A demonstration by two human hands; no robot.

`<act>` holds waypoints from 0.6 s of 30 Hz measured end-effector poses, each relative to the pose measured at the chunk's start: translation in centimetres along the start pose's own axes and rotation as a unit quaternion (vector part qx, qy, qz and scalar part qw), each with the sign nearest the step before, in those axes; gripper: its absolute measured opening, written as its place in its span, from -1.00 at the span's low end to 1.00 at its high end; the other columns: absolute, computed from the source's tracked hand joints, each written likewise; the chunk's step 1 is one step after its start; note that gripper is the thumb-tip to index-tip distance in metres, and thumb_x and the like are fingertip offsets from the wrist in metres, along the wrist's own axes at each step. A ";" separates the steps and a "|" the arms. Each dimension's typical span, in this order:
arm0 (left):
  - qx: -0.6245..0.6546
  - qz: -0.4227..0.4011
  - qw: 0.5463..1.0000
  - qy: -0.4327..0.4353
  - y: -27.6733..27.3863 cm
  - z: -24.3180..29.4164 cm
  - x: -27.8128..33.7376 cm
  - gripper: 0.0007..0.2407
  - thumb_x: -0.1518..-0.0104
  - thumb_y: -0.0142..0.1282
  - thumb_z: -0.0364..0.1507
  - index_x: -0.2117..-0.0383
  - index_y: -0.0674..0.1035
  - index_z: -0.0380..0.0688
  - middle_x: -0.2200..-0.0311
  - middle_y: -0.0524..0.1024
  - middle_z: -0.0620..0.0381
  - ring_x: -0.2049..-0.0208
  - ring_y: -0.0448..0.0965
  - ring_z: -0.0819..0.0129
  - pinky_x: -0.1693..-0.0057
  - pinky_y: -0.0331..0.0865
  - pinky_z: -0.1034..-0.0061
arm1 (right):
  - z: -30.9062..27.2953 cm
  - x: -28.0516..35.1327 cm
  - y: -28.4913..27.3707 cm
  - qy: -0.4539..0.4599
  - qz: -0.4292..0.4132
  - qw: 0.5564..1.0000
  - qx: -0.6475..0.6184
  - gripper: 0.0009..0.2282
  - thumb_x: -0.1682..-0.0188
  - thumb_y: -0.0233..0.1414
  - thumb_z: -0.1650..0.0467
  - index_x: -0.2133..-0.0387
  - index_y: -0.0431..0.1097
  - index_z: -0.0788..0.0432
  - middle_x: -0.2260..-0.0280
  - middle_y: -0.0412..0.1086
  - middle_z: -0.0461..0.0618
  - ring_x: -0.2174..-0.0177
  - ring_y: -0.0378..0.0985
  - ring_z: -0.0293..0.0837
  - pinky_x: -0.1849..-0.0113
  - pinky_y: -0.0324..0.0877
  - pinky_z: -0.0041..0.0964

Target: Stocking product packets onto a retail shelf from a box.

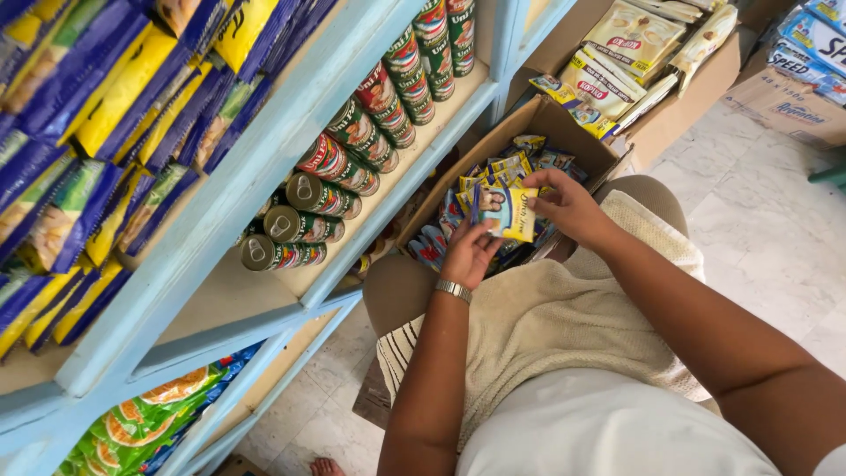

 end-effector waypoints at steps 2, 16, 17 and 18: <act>-0.019 -0.034 0.999 0.012 1.5 0.6 1.6 -0.56 -0.14 0.17 -0.57 -0.20 0.44 -0.10 -0.03 0.52 0.10 -0.06 0.53 0.31 -0.15 0.48 0.35 | -1.7 1.3 -0.3 0.002 0.024 0.999 -0.039 -0.69 0.00 0.11 0.48 -0.02 0.28 0.14 0.11 0.37 -0.18 0.17 0.48 -0.31 0.11 0.42 -0.41; -0.077 -0.063 0.994 0.049 2.1 0.2 8.5 -0.57 -0.12 0.19 -0.71 -0.14 0.41 -0.21 -0.04 0.52 0.08 -0.11 0.50 0.30 -0.23 0.43 0.39 | -0.5 5.9 1.2 0.070 -0.077 0.975 -0.196 -0.69 -0.07 0.09 0.39 -0.06 0.39 0.26 0.12 0.53 0.00 0.17 0.55 -0.22 0.14 0.47 -0.27; -0.081 -0.050 0.995 0.038 1.2 -0.5 8.2 -0.58 -0.11 0.19 -0.71 -0.12 0.43 -0.20 -0.03 0.52 0.07 -0.10 0.50 0.29 -0.21 0.43 0.38 | 0.8 6.2 1.2 0.081 -0.072 0.977 -0.183 -0.68 -0.06 0.09 0.39 -0.07 0.39 0.24 0.14 0.54 0.01 0.20 0.56 -0.20 0.15 0.48 -0.27; -0.084 -0.036 0.995 0.027 0.2 -1.1 7.9 -0.59 -0.10 0.19 -0.71 -0.10 0.44 -0.18 -0.02 0.52 0.07 -0.09 0.50 0.27 -0.19 0.43 0.37 | 2.1 6.3 1.1 0.092 -0.067 0.979 -0.169 -0.67 -0.05 0.09 0.39 -0.08 0.39 0.23 0.16 0.56 0.01 0.23 0.56 -0.18 0.17 0.48 -0.26</act>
Point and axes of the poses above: each hand's wrist, its own x-axis away from the middle knuckle, its own y-axis out of the palm, z = x × y, the point moved 6 cm from there along -x, towards the middle knuckle
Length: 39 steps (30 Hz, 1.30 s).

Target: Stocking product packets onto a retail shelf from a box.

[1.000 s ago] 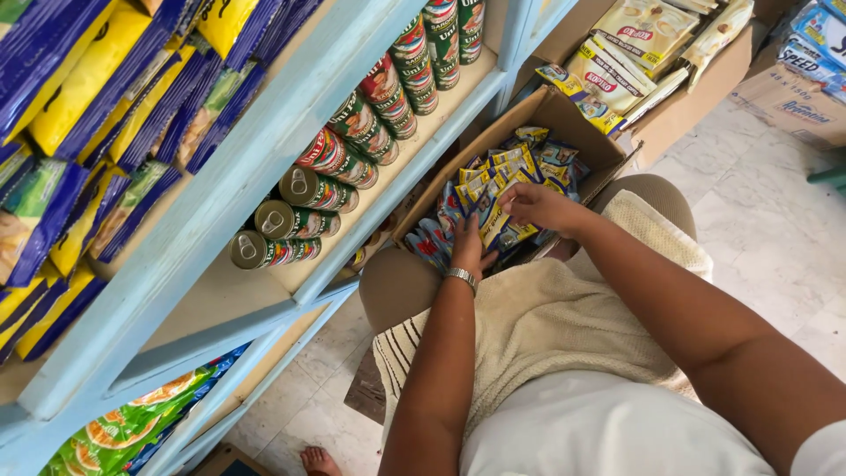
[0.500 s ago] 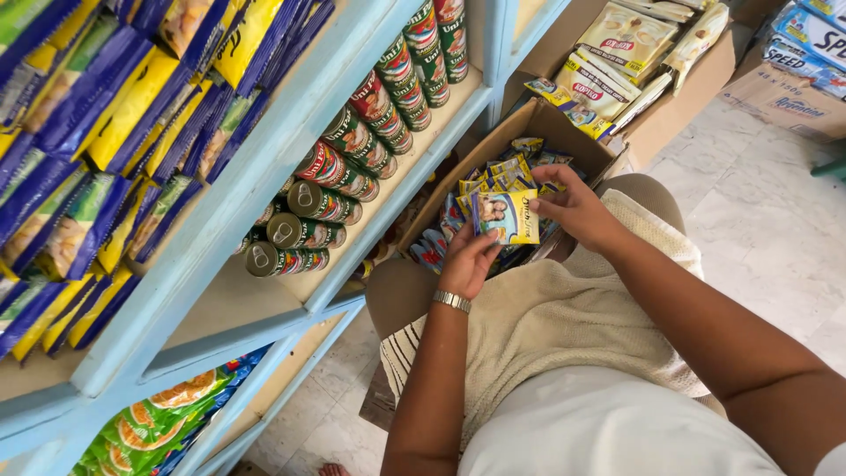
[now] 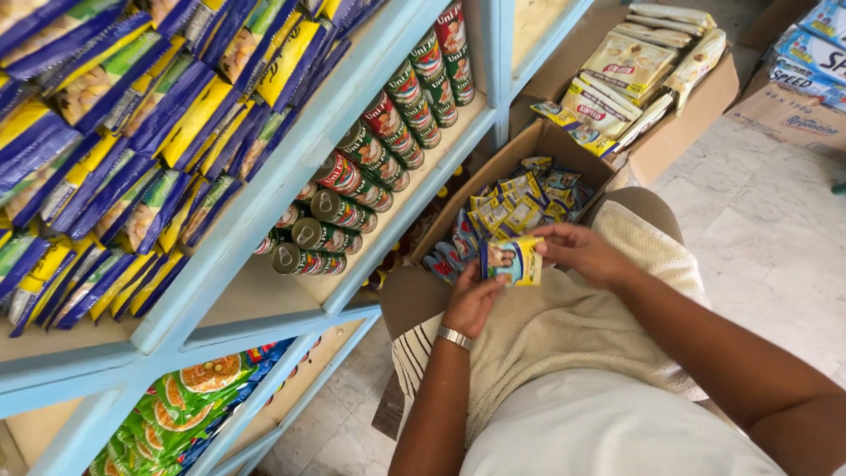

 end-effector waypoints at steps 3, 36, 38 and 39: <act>-0.037 -0.028 0.999 -0.003 0.6 -1.2 0.3 -0.56 -0.05 0.18 -0.73 -0.09 0.44 -0.16 -0.03 0.50 0.16 -0.10 0.51 0.34 -0.21 0.43 0.39 | 2.0 0.8 -1.1 0.012 -0.002 0.999 -0.029 -0.67 0.00 0.10 0.39 -0.03 0.42 0.24 0.15 0.57 -0.07 0.17 0.58 -0.26 0.12 0.50 -0.28; -0.016 -0.101 0.991 0.089 7.3 4.6 4.3 -0.49 -0.09 0.17 -0.70 -0.21 0.40 -0.04 -0.10 0.50 0.23 -0.15 0.48 0.39 -0.26 0.39 0.41 | -6.9 2.1 5.5 -0.069 -0.005 0.985 0.158 -0.74 -0.06 0.18 0.30 0.18 0.43 0.28 0.37 0.39 -0.20 0.39 0.31 -0.39 0.38 0.27 -0.42; -0.044 -0.047 0.996 0.068 7.9 6.5 5.6 -0.56 -0.17 0.13 -0.59 -0.22 0.40 -0.04 -0.06 0.52 0.18 -0.11 0.51 0.38 -0.23 0.41 0.42 | -8.0 2.3 6.5 -0.077 -0.018 0.983 0.163 -0.75 -0.03 0.18 0.31 0.18 0.45 0.24 0.37 0.42 -0.22 0.39 0.33 -0.42 0.37 0.28 -0.45; -0.069 0.004 0.997 0.039 8.0 7.1 6.3 -0.61 -0.26 0.09 -0.49 -0.23 0.40 -0.04 -0.03 0.55 0.13 -0.08 0.54 0.37 -0.19 0.44 0.42 | -8.5 2.6 6.9 -0.081 -0.022 0.982 0.167 -0.76 0.01 0.17 0.31 0.18 0.48 0.21 0.37 0.45 -0.25 0.39 0.35 -0.45 0.36 0.30 -0.49</act>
Point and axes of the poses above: each hand's wrist, its own x-axis away from the middle knuckle, its own y-axis out of the palm, z = x × y, the point moved 6 cm from there along -x, towards the middle knuckle
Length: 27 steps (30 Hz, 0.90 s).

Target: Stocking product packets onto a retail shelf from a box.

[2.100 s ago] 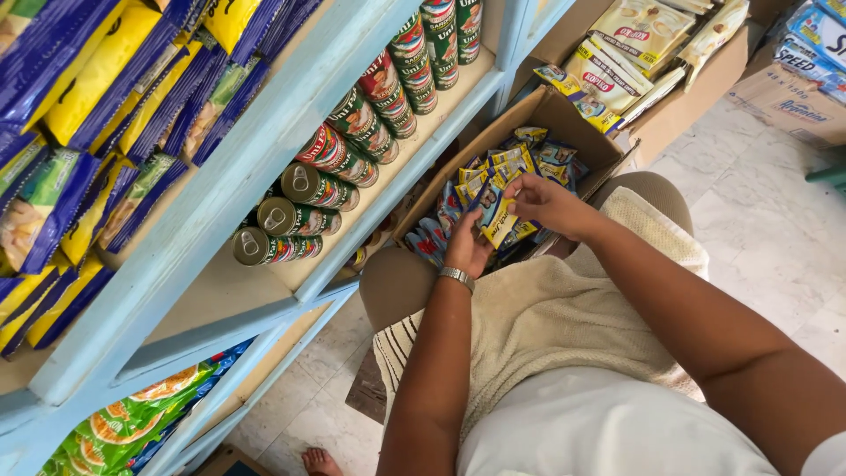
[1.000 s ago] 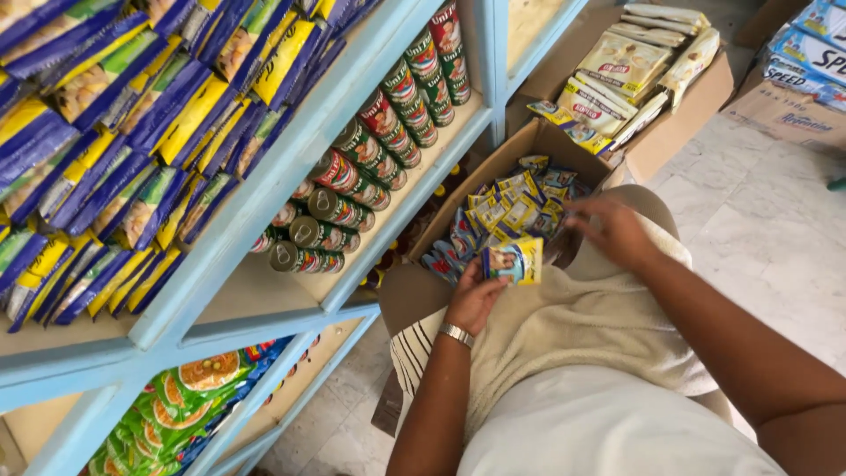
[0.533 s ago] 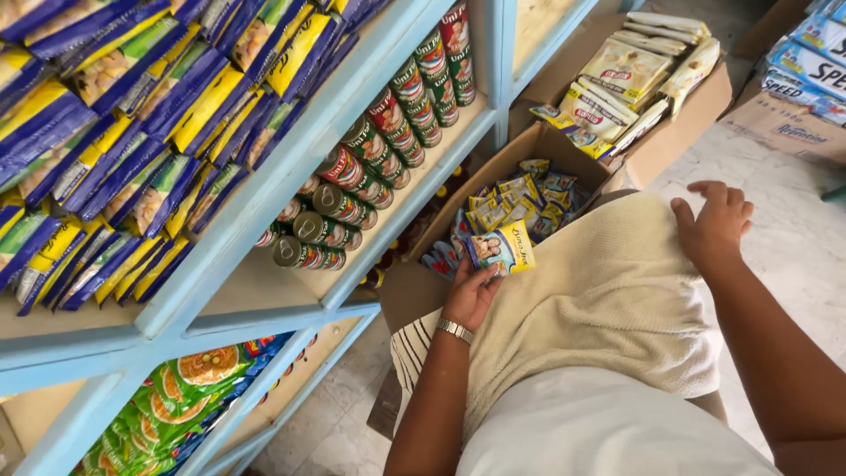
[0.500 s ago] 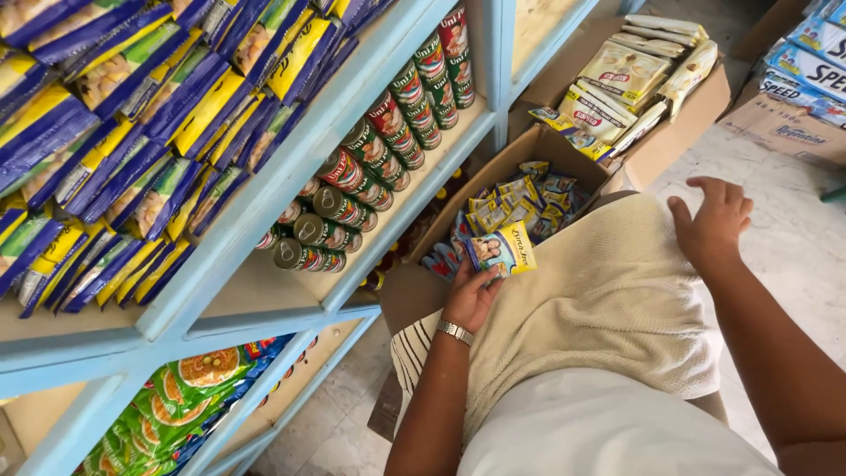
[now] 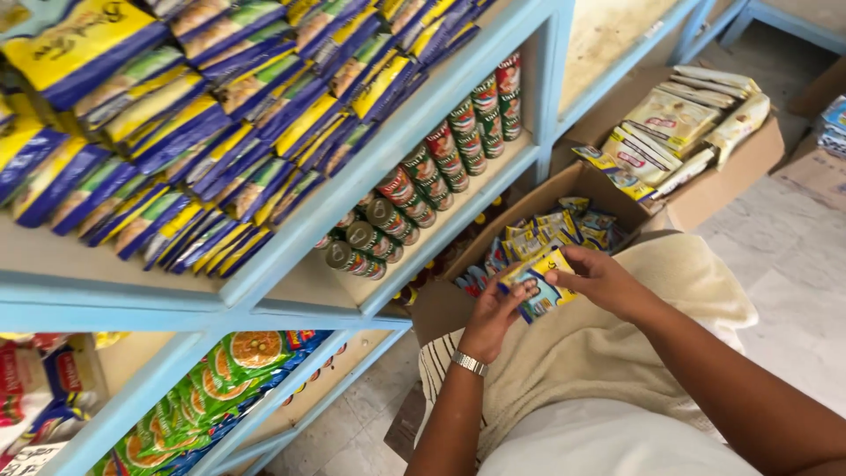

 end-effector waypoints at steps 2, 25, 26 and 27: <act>-0.064 -0.026 0.997 0.044 -0.4 0.6 0.4 -0.61 -0.28 0.10 -0.47 -0.25 0.39 -0.08 -0.04 0.55 0.13 -0.08 0.54 0.37 -0.21 0.45 0.44 | 0.6 -0.1 -0.1 0.023 -0.009 0.999 0.041 -0.75 -0.03 0.19 0.32 0.14 0.48 0.24 0.40 0.37 -0.18 0.41 0.27 -0.38 0.38 0.22 -0.43; -0.100 0.136 0.984 0.063 -1.5 1.0 0.6 -0.75 -0.25 0.12 -0.26 0.13 0.64 -0.15 0.27 0.64 0.24 0.29 0.61 0.57 0.14 0.51 0.60 | -1.5 2.5 2.0 0.044 0.041 0.993 -0.104 -0.45 0.06 0.16 0.42 -0.24 0.16 0.08 0.23 0.47 0.08 0.19 0.51 -0.12 0.14 0.38 -0.21; -0.077 0.141 0.984 0.077 -1.7 1.1 0.7 -0.76 -0.27 0.11 -0.24 0.18 0.63 -0.16 0.32 0.63 0.22 0.35 0.58 0.56 0.20 0.47 0.60 | -2.2 2.7 2.5 0.050 0.035 0.994 -0.088 -0.43 0.07 0.14 0.42 -0.25 0.11 0.03 0.20 0.49 0.05 0.17 0.52 -0.15 0.14 0.40 -0.23; -0.053 0.147 0.984 0.092 -2.0 1.2 0.8 -0.75 -0.30 0.10 -0.23 0.24 0.62 -0.17 0.37 0.62 0.21 0.40 0.55 0.55 0.25 0.42 0.60 | -2.8 3.0 3.0 0.057 0.029 0.995 -0.071 -0.41 0.08 0.13 0.43 -0.25 0.06 -0.03 0.17 0.51 0.02 0.16 0.53 -0.18 0.13 0.42 -0.25</act>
Point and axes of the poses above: each hand's wrist, its own x-axis away from the middle knuckle, its own y-axis out of the palm, z = x × y, the point moved 6 cm from there along -x, towards the middle knuckle
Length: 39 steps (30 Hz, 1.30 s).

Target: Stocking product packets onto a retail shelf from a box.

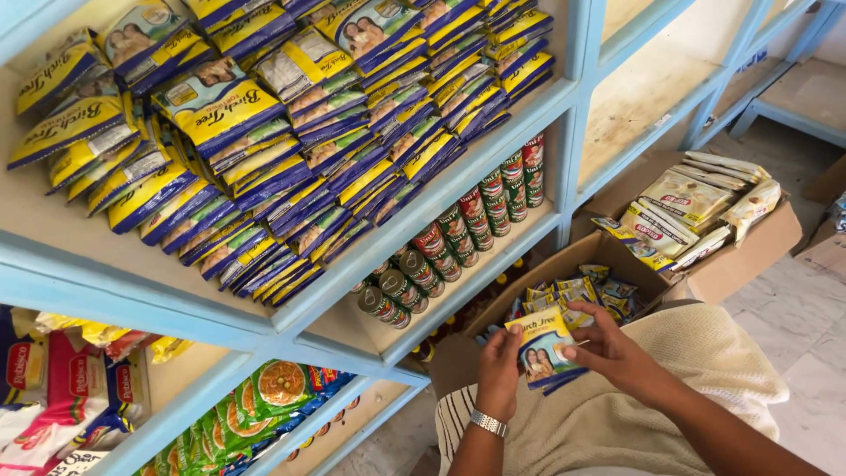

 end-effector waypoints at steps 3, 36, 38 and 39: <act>0.008 0.012 1.000 0.011 0.4 1.7 0.9 -0.75 -0.30 0.10 -0.23 0.27 0.59 -0.19 0.33 0.63 0.19 0.34 0.59 0.52 0.19 0.49 0.58 | 0.4 -0.7 -0.1 -0.057 -0.032 0.997 -0.028 -0.43 0.08 0.12 0.45 -0.21 0.05 0.01 0.20 0.53 0.08 0.16 0.58 -0.17 0.13 0.47 -0.27; -0.145 -0.183 0.879 0.415 11.5 41.0 7.1 -0.49 -0.18 0.22 -0.62 -0.30 0.35 -0.31 -0.17 0.47 -0.06 -0.03 0.56 0.40 -0.15 0.52 0.46 | -39.4 -0.6 7.6 -0.382 -0.021 0.915 0.132 -0.70 -0.03 0.12 0.45 -0.05 0.44 0.16 0.08 0.49 -0.15 0.12 0.54 -0.33 0.05 0.48 -0.41; -0.153 -0.178 0.878 0.417 11.7 43.9 5.8 -0.47 -0.15 0.24 -0.63 -0.29 0.36 -0.31 -0.16 0.48 -0.03 -0.01 0.57 0.39 -0.15 0.52 0.47 | -42.0 -1.9 8.2 -0.416 -0.030 0.897 0.150 -0.72 -0.08 0.12 0.44 -0.07 0.46 0.18 0.08 0.48 -0.13 0.11 0.54 -0.31 0.06 0.48 -0.40; -0.159 -0.171 0.878 0.417 11.8 45.4 5.2 -0.46 -0.11 0.26 -0.64 -0.28 0.37 -0.31 -0.14 0.49 0.00 0.01 0.58 0.38 -0.15 0.52 0.47 | -43.3 -2.4 8.6 -0.447 -0.040 0.878 0.168 -0.74 -0.13 0.11 0.44 -0.08 0.47 0.20 0.07 0.47 -0.11 0.10 0.53 -0.30 0.06 0.48 -0.39</act>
Point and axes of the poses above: each hand's wrist, its own x-axis away from the middle knuckle, its own y-axis out of the palm, z = x × y, the point moved 6 cm from there along -x, towards the middle knuckle
